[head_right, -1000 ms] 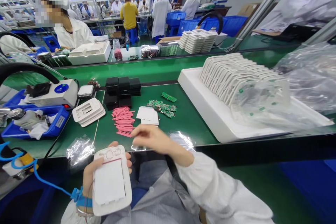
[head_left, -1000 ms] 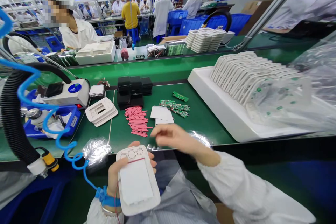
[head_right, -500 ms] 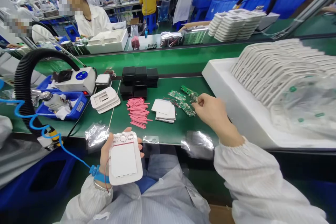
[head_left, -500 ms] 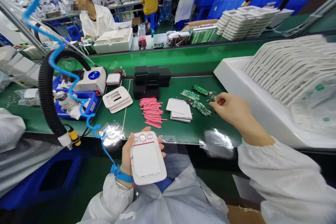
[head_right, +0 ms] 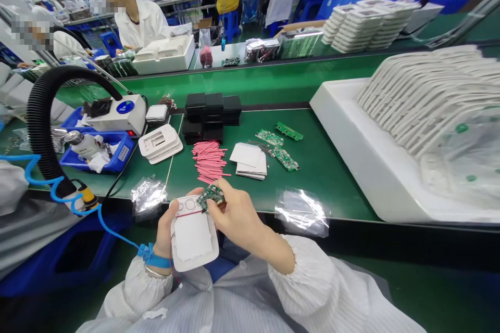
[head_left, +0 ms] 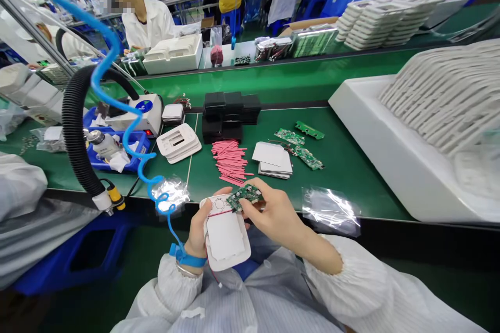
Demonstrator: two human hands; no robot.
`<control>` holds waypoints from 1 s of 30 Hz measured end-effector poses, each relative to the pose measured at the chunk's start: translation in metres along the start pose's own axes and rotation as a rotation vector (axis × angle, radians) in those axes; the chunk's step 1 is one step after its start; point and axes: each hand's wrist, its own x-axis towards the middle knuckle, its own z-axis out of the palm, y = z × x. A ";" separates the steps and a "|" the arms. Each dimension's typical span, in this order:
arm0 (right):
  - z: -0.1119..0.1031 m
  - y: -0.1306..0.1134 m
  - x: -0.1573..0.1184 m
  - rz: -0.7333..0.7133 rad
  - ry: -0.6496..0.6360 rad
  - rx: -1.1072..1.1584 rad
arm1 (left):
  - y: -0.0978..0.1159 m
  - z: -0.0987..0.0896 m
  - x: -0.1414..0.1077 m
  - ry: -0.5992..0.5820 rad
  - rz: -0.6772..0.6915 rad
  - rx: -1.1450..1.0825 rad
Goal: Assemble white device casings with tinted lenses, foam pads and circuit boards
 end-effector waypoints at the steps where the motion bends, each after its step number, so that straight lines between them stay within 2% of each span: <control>1: 0.000 0.000 -0.001 -0.017 0.002 -0.035 | -0.001 -0.001 0.000 -0.005 0.006 0.002; 4: -0.001 0.000 -0.001 -0.045 0.009 -0.018 | 0.000 -0.002 0.000 -0.036 -0.016 -0.018; 9: -0.010 0.001 0.002 0.091 0.082 0.324 | 0.005 0.001 -0.005 -0.079 -0.080 -0.041; 12: -0.013 0.002 0.002 0.094 0.147 0.374 | 0.007 0.003 -0.004 -0.084 -0.089 -0.059; 15: -0.011 0.007 0.001 -0.014 0.122 0.304 | 0.008 0.003 -0.003 -0.080 -0.105 -0.084; 18: -0.010 0.015 0.000 -0.169 0.048 0.103 | 0.010 0.002 -0.003 -0.081 -0.137 -0.091; 21: -0.012 0.017 0.001 -0.245 0.025 -0.040 | 0.010 0.002 -0.004 -0.078 -0.155 -0.105; 24: -0.011 0.012 0.000 -0.320 0.026 -0.078 | 0.006 0.004 -0.001 -0.071 -0.122 -0.144; 28: 0.005 0.007 -0.001 -0.479 -0.052 -0.098 | -0.002 0.006 0.005 -0.033 -0.052 -0.186; 30: 0.014 0.009 0.001 -0.473 -0.054 -0.120 | -0.004 0.006 0.007 -0.005 -0.039 -0.178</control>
